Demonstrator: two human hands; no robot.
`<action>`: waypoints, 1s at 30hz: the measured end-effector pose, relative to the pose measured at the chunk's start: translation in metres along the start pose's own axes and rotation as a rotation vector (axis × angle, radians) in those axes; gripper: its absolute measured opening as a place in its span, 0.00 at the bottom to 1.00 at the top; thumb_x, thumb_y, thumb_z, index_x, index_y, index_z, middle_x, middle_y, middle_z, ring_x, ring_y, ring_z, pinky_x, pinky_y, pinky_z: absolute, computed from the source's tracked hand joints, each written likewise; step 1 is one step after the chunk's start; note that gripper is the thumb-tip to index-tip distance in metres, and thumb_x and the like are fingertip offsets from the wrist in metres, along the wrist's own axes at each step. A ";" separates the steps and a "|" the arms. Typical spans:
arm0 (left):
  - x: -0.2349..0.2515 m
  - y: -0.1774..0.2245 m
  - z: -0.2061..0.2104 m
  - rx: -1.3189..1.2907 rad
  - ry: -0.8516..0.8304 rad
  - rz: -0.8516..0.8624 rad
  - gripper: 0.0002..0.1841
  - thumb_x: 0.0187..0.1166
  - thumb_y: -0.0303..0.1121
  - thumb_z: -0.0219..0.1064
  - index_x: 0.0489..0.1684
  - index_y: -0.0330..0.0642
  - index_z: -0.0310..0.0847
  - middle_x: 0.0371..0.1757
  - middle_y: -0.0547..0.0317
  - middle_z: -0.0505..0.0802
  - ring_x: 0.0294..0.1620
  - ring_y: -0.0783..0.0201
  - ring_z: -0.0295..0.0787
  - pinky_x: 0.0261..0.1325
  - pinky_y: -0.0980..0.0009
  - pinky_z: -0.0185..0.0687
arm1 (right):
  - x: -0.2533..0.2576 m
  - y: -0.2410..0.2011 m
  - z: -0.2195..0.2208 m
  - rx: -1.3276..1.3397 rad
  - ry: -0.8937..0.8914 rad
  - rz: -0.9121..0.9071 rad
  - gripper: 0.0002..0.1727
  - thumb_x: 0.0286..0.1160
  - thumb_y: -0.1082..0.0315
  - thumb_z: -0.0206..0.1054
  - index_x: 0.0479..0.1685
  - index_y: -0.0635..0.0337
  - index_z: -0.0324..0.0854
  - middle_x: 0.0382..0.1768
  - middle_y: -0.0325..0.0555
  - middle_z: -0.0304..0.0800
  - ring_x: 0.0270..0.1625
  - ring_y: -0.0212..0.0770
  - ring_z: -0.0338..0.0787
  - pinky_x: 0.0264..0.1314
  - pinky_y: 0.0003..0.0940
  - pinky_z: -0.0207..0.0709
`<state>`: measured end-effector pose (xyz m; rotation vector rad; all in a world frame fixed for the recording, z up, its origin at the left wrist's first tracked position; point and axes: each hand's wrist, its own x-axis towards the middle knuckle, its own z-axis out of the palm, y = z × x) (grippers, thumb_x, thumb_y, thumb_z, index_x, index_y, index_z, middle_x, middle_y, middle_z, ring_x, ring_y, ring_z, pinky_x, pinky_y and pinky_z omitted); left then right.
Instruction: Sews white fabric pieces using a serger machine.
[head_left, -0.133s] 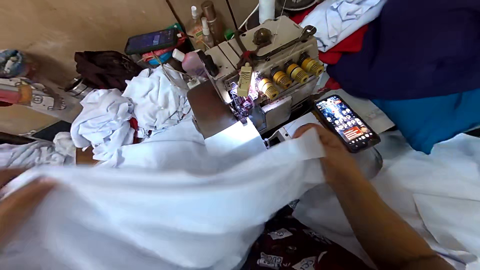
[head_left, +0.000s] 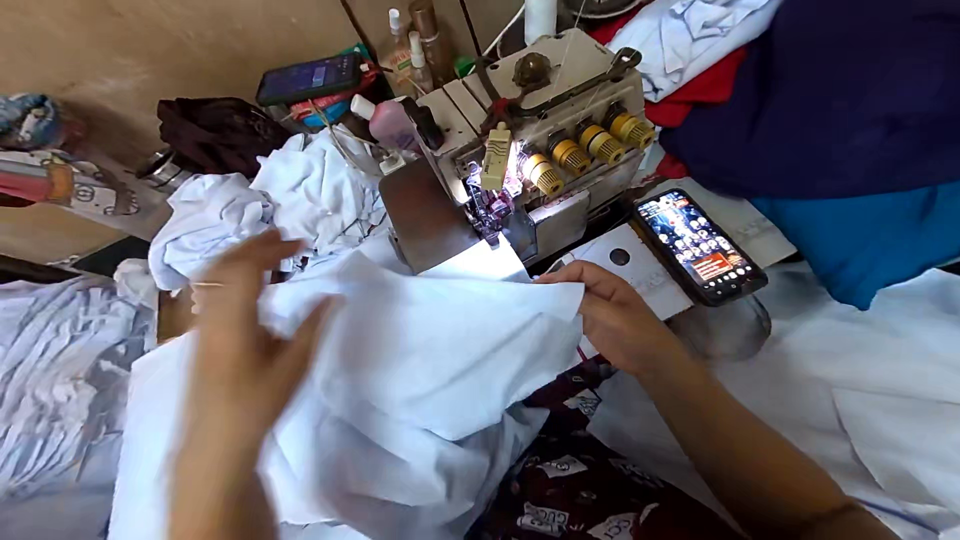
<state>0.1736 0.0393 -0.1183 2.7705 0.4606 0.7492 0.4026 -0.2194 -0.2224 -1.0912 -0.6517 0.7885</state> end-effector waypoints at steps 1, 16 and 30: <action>0.002 0.028 0.034 -0.114 0.017 0.063 0.36 0.72 0.51 0.75 0.72 0.33 0.72 0.81 0.38 0.75 0.85 0.48 0.66 0.84 0.47 0.62 | 0.000 0.001 0.003 0.007 0.009 0.011 0.13 0.80 0.74 0.53 0.46 0.52 0.85 0.44 0.31 0.92 0.50 0.24 0.90 0.59 0.26 0.84; 0.012 0.073 0.101 -0.252 0.038 0.179 0.11 0.80 0.31 0.62 0.42 0.39 0.93 0.37 0.57 0.95 0.37 0.75 0.88 0.43 0.80 0.80 | -0.073 0.039 0.001 -0.291 -0.406 0.082 0.16 0.91 0.69 0.50 0.64 0.72 0.76 0.49 0.46 0.92 0.46 0.28 0.94 0.51 0.27 0.91; 0.048 0.071 0.135 -0.166 -0.001 -0.005 0.06 0.78 0.29 0.68 0.42 0.40 0.90 0.40 0.53 0.92 0.40 0.60 0.88 0.43 0.62 0.82 | -0.051 0.038 -0.010 -0.342 -0.007 0.340 0.17 0.85 0.64 0.62 0.66 0.63 0.74 0.28 0.35 0.91 0.21 0.26 0.88 0.20 0.22 0.82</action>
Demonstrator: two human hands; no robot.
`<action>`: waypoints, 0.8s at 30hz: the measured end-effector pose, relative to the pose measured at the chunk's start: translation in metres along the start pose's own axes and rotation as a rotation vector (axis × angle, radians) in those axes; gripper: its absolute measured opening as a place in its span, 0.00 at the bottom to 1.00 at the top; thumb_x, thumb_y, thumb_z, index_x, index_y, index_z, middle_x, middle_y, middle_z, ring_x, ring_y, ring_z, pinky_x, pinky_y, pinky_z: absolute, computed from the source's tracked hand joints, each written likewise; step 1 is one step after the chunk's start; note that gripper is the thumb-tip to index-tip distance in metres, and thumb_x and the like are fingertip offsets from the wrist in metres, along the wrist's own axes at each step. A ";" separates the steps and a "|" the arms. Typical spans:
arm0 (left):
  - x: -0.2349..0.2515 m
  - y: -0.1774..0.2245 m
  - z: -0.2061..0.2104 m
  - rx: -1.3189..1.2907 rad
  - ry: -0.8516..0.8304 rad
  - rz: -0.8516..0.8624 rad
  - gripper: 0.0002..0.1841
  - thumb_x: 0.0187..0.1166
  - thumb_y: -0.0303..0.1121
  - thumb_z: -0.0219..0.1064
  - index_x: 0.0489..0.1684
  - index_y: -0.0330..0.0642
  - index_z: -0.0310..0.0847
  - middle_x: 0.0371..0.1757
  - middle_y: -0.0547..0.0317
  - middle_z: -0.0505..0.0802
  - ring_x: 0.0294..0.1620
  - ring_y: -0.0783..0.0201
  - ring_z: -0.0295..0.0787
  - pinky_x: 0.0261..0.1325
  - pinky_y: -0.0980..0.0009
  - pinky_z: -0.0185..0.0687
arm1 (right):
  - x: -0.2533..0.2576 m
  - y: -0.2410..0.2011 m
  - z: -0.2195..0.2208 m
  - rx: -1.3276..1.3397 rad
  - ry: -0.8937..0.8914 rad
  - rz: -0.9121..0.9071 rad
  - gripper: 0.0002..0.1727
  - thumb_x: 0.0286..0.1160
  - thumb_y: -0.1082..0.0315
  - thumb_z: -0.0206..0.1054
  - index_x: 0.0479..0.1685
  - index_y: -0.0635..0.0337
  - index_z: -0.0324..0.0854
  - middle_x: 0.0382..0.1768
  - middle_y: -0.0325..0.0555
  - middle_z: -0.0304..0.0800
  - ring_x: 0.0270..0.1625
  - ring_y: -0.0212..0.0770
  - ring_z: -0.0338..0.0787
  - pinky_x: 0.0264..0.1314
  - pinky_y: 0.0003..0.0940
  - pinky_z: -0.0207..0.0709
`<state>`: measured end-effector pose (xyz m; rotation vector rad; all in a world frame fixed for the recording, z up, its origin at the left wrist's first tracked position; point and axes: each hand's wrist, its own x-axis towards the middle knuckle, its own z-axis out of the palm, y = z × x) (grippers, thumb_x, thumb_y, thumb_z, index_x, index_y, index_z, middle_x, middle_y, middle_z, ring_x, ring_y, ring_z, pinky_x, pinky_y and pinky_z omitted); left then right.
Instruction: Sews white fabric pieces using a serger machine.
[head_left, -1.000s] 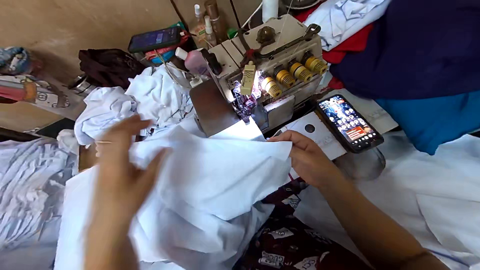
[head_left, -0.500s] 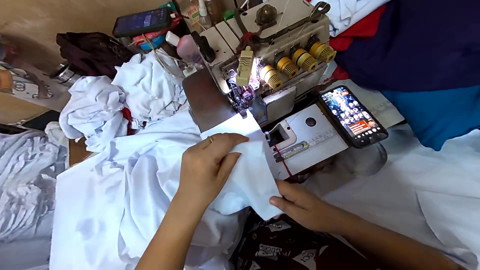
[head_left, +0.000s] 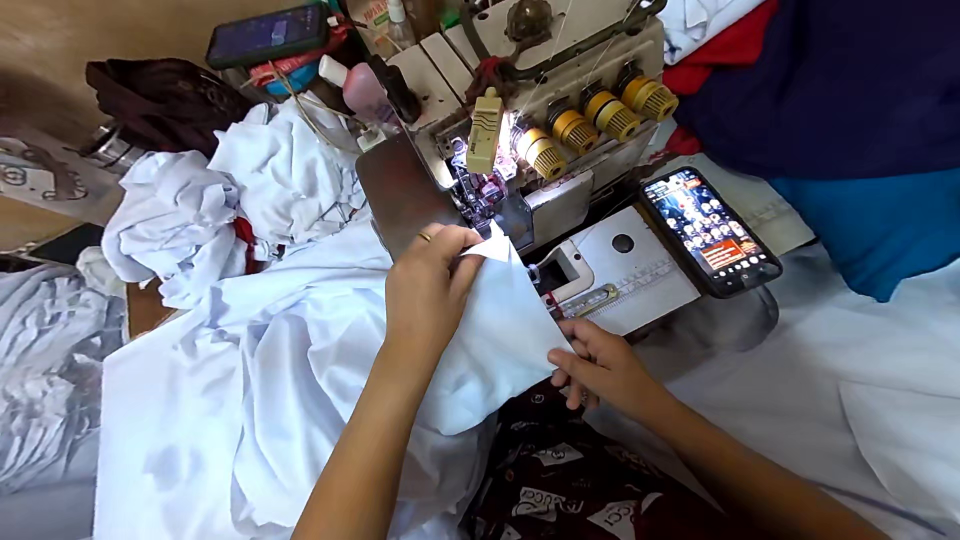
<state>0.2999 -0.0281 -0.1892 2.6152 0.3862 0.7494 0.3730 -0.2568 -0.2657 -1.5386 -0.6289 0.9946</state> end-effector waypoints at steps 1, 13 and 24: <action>0.001 -0.002 0.000 -0.046 -0.004 -0.031 0.05 0.77 0.30 0.70 0.41 0.40 0.89 0.40 0.56 0.91 0.41 0.64 0.87 0.45 0.66 0.80 | -0.002 0.004 0.000 -0.019 0.028 -0.031 0.11 0.84 0.63 0.64 0.54 0.61 0.79 0.26 0.32 0.90 0.20 0.23 0.86 0.19 0.19 0.80; 0.000 0.000 -0.010 -0.064 -0.062 -0.187 0.06 0.77 0.37 0.70 0.36 0.47 0.86 0.29 0.70 0.87 0.29 0.79 0.80 0.33 0.81 0.75 | -0.019 0.030 -0.003 0.000 0.103 -0.302 0.04 0.69 0.64 0.77 0.32 0.54 0.93 0.32 0.30 0.93 0.27 0.18 0.88 0.30 0.15 0.86; -0.009 -0.008 -0.009 -0.137 -0.120 -0.064 0.08 0.80 0.34 0.66 0.45 0.52 0.93 0.42 0.67 0.88 0.39 0.77 0.84 0.41 0.79 0.81 | -0.025 0.023 -0.006 0.140 -0.141 -0.235 0.04 0.67 0.64 0.79 0.31 0.50 0.90 0.32 0.24 0.93 0.31 0.14 0.87 0.34 0.12 0.82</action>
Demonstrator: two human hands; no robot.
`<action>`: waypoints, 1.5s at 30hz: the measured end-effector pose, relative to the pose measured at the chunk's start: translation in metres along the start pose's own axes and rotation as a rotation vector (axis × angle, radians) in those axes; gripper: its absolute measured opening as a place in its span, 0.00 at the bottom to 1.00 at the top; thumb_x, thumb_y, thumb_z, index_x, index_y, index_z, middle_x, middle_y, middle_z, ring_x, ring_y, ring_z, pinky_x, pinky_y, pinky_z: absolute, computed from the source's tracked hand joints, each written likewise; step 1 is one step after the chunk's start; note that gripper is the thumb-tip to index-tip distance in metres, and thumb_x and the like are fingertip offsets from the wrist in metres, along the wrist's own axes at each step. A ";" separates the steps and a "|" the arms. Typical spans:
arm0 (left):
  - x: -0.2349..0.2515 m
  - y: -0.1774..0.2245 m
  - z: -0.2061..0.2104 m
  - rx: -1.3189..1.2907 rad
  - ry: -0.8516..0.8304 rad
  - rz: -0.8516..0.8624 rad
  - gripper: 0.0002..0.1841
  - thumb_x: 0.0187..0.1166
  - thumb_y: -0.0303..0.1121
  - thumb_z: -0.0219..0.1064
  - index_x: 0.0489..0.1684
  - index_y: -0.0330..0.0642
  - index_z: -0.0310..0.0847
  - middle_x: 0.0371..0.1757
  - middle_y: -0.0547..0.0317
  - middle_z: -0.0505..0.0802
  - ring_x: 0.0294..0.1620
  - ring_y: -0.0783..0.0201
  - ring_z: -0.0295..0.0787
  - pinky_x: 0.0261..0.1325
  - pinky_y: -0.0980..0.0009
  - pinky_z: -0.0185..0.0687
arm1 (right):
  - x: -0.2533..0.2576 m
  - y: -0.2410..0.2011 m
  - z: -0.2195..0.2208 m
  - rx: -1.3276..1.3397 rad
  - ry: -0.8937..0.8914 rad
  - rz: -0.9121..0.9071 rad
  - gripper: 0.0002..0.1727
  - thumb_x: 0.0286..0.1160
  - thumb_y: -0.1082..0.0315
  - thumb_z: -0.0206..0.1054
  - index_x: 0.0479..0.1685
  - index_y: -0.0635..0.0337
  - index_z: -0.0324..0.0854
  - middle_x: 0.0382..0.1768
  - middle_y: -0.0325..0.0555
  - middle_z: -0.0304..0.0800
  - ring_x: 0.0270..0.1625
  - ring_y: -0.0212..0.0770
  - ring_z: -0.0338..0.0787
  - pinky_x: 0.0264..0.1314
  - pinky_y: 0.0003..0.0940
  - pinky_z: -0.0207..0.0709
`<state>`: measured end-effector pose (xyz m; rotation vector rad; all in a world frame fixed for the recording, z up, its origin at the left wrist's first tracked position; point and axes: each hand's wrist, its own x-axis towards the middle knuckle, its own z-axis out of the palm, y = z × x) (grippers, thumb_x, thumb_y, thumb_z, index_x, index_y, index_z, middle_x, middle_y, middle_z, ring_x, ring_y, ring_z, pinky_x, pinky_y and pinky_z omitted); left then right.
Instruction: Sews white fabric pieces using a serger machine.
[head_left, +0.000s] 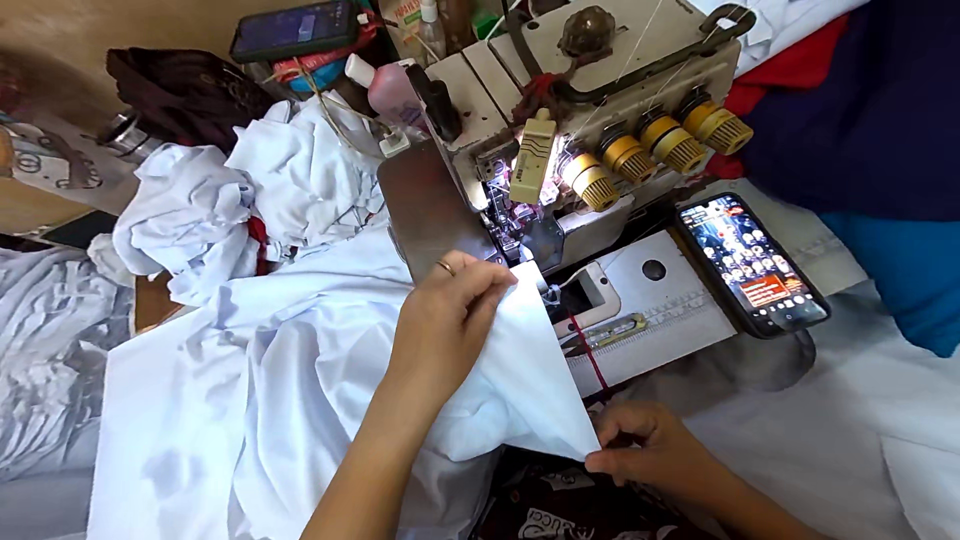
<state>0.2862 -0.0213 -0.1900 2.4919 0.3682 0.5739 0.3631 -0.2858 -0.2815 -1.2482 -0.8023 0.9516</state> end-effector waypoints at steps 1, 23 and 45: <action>-0.002 0.002 0.002 0.024 0.016 -0.009 0.09 0.80 0.34 0.65 0.45 0.52 0.94 0.43 0.66 0.88 0.39 0.77 0.84 0.40 0.80 0.80 | -0.001 -0.002 0.000 0.035 -0.019 0.026 0.03 0.68 0.65 0.78 0.32 0.50 0.90 0.30 0.24 0.92 0.28 0.14 0.86 0.32 0.12 0.82; -0.047 -0.004 0.024 0.170 0.178 0.508 0.10 0.89 0.29 0.56 0.51 0.44 0.86 0.57 0.53 0.95 0.67 0.56 0.89 0.77 0.59 0.75 | 0.093 -0.048 -0.004 -0.098 0.035 -0.221 0.09 0.69 0.71 0.75 0.40 0.51 0.80 0.28 0.20 0.88 0.27 0.13 0.83 0.29 0.11 0.77; -0.002 -0.022 -0.028 0.307 0.156 -0.142 0.14 0.83 0.35 0.64 0.50 0.30 0.85 0.46 0.37 0.88 0.41 0.42 0.88 0.43 0.43 0.84 | 0.099 -0.038 0.005 -0.603 0.009 -0.541 0.15 0.87 0.64 0.61 0.54 0.63 0.90 0.41 0.44 0.94 0.35 0.22 0.87 0.40 0.14 0.80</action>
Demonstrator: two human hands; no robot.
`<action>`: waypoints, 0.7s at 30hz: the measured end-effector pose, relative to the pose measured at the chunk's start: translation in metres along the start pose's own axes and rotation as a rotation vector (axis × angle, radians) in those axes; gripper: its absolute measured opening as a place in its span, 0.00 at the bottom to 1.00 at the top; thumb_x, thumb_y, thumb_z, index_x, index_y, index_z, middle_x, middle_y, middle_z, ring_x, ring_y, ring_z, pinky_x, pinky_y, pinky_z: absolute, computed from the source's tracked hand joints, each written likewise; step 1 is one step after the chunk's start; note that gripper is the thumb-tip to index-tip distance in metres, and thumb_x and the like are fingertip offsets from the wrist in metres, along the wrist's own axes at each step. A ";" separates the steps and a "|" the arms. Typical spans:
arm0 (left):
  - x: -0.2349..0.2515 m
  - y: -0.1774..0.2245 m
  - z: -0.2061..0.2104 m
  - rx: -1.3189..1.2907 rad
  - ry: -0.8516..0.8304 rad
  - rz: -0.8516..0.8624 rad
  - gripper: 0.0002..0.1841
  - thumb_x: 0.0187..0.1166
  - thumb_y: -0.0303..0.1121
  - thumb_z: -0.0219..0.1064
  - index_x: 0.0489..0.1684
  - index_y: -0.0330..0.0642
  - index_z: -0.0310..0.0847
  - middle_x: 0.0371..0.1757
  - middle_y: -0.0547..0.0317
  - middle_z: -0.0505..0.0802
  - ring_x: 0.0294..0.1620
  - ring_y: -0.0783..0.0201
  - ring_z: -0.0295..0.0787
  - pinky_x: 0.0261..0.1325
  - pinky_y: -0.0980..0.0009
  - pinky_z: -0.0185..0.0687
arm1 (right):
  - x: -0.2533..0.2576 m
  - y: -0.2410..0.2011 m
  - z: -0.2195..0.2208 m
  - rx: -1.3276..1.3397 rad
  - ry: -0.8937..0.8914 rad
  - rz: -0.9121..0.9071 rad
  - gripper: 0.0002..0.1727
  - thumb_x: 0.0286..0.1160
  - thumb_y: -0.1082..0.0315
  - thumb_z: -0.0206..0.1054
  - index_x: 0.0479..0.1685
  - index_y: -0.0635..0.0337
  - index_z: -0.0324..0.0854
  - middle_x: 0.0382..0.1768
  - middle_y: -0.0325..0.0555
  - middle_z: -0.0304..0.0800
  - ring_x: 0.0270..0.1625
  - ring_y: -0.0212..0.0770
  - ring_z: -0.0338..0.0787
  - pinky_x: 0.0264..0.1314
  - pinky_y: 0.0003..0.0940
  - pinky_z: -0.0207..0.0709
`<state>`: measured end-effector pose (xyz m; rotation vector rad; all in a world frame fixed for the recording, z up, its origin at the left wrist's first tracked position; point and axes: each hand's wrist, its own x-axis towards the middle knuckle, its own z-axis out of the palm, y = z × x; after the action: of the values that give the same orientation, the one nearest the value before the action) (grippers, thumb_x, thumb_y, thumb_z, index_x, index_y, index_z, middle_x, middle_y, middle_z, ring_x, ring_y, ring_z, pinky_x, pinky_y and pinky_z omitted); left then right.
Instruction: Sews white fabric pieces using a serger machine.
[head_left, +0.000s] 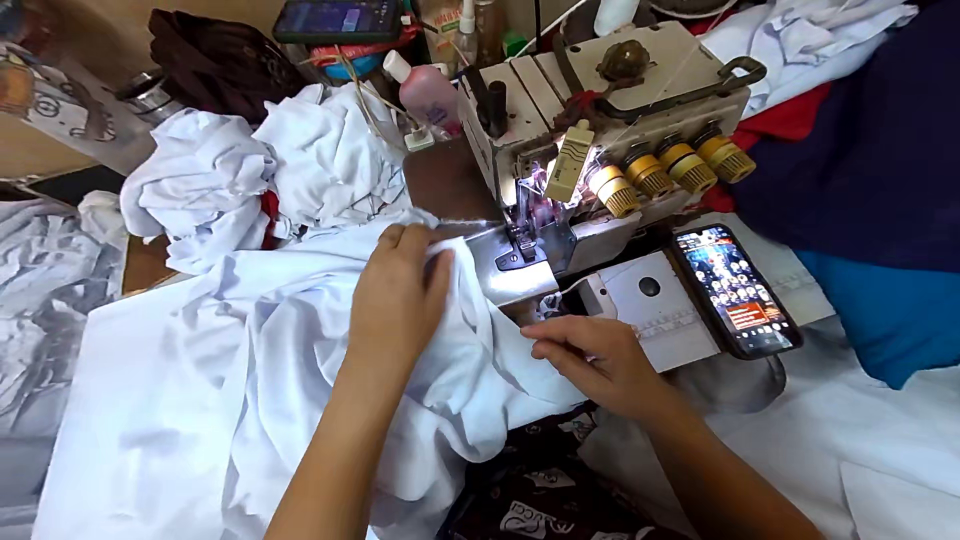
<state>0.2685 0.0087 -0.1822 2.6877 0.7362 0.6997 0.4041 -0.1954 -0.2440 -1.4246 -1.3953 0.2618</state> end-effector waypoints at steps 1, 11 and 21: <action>-0.015 -0.001 -0.006 -0.011 0.014 -0.028 0.14 0.83 0.36 0.65 0.49 0.31 0.85 0.43 0.40 0.88 0.37 0.45 0.87 0.39 0.46 0.83 | 0.000 -0.001 0.001 0.018 0.013 -0.029 0.14 0.87 0.64 0.62 0.54 0.63 0.90 0.49 0.46 0.94 0.38 0.21 0.86 0.41 0.13 0.79; -0.069 0.075 0.012 -0.502 -0.252 0.168 0.11 0.85 0.37 0.62 0.40 0.40 0.86 0.34 0.58 0.89 0.35 0.69 0.86 0.42 0.76 0.83 | 0.018 0.011 -0.016 -0.142 -0.167 -0.133 0.45 0.89 0.34 0.30 0.69 0.58 0.85 0.45 0.45 0.96 0.45 0.34 0.93 0.47 0.36 0.87; -0.045 0.085 0.039 -0.638 -0.215 0.270 0.10 0.84 0.34 0.63 0.39 0.38 0.87 0.33 0.55 0.86 0.35 0.68 0.81 0.41 0.77 0.78 | 0.017 0.018 -0.035 -0.241 -0.026 -0.042 0.46 0.87 0.32 0.28 0.62 0.52 0.89 0.26 0.42 0.86 0.29 0.30 0.82 0.34 0.29 0.77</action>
<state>0.2891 -0.0911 -0.2005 2.2268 0.0647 0.5671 0.4465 -0.1944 -0.2356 -1.5906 -1.5158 0.0868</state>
